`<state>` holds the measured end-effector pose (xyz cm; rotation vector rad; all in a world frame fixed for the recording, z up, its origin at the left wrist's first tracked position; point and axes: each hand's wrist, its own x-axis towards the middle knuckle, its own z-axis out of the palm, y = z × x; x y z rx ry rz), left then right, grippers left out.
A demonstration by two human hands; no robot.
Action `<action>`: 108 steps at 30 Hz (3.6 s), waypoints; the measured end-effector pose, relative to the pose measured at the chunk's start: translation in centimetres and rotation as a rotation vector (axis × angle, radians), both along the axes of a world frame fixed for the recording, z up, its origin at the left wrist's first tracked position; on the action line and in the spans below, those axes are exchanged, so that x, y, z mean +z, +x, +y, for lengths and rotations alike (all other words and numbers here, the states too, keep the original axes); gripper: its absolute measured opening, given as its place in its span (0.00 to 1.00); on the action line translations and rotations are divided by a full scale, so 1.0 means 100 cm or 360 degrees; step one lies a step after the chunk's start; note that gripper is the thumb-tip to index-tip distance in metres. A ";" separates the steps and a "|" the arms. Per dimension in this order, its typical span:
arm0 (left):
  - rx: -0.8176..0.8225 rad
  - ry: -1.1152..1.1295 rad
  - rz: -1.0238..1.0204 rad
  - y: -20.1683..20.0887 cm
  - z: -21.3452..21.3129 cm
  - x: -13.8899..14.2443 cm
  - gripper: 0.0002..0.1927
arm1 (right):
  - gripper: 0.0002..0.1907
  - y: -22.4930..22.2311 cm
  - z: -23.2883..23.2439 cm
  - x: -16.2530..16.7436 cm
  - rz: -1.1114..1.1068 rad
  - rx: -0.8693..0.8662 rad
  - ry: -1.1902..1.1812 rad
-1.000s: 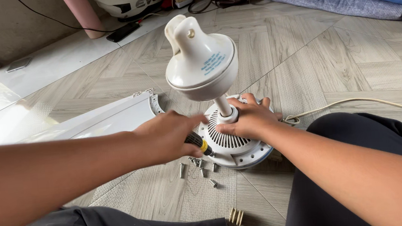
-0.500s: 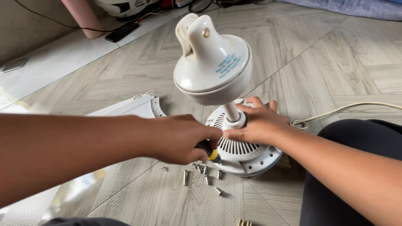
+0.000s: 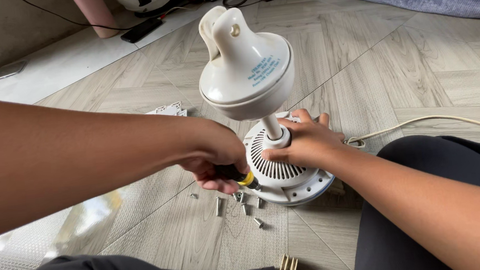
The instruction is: The person sits on the floor and uses a screwdriver to remove and reinstall screws on the motor housing of a ceiling fan, then aligns a fan blade against the housing and drives screws to secure the blade, continuing to fasten screws by hand.
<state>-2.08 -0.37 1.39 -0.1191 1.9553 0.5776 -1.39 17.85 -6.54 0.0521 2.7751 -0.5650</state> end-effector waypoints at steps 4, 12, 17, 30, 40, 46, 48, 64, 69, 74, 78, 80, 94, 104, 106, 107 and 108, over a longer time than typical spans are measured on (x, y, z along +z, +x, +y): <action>-0.0740 -0.0242 0.0462 0.007 0.001 0.011 0.12 | 0.45 0.001 0.001 0.004 -0.0029 0.0005 0.0022; -0.0544 -0.0495 0.0062 0.001 -0.008 0.017 0.21 | 0.47 0.007 -0.006 0.009 0.0031 0.0005 -0.0024; -0.0187 -0.0405 -0.0246 -0.009 -0.011 0.000 0.19 | 0.48 0.006 -0.007 0.008 0.0049 0.0000 -0.0032; -0.1085 -0.0720 0.0633 0.011 -0.003 0.002 0.24 | 0.47 0.008 -0.013 0.014 0.0067 0.0005 -0.0016; -0.1191 -0.0771 0.0690 0.025 0.005 0.003 0.25 | 0.45 0.016 -0.008 0.011 0.0156 0.0073 -0.0072; -0.0918 -0.0621 0.0567 0.025 0.010 0.038 0.27 | 0.43 0.018 -0.004 0.009 0.0055 -0.0015 -0.0134; -0.0698 -0.0614 0.0458 0.013 -0.015 0.062 0.27 | 0.43 0.013 -0.003 0.007 0.0085 -0.0029 -0.0138; -0.0987 -0.0671 0.0606 0.060 -0.127 -0.078 0.22 | 0.50 -0.019 0.051 -0.036 0.0168 0.0320 -0.0634; -0.0987 -0.0770 0.0598 0.059 -0.126 -0.086 0.25 | 0.51 -0.027 0.054 -0.014 -0.0010 0.0432 -0.0450; -0.0372 -0.0214 0.0867 0.029 -0.139 -0.102 0.20 | 0.44 -0.028 0.050 0.000 0.0078 0.0509 -0.0363; -0.0098 -0.0310 0.0962 0.020 -0.141 -0.116 0.15 | 0.35 -0.018 0.046 0.002 0.0201 0.0376 -0.0393; -0.0146 -0.0235 0.1000 0.025 -0.140 -0.121 0.15 | 0.35 -0.014 0.042 0.002 0.0207 0.0293 -0.0413; -0.0061 -0.0140 0.1256 0.029 -0.135 -0.130 0.10 | 0.42 -0.052 0.032 0.006 0.0280 0.0928 -0.0042; 0.0313 0.0302 0.1253 0.061 -0.045 -0.073 0.12 | 0.45 -0.041 0.028 -0.011 0.0068 0.0528 -0.0279; 0.0242 0.0438 0.1384 0.072 -0.024 -0.076 0.12 | 0.46 -0.040 0.024 -0.011 0.0049 0.0482 -0.0312; 0.0181 0.0546 0.1489 0.077 -0.015 -0.079 0.11 | 0.46 -0.040 0.022 -0.011 0.0041 0.0472 -0.0320; 0.0118 0.0657 0.1592 0.080 -0.010 -0.081 0.10 | 0.47 -0.039 0.021 -0.011 0.0030 0.0460 -0.0325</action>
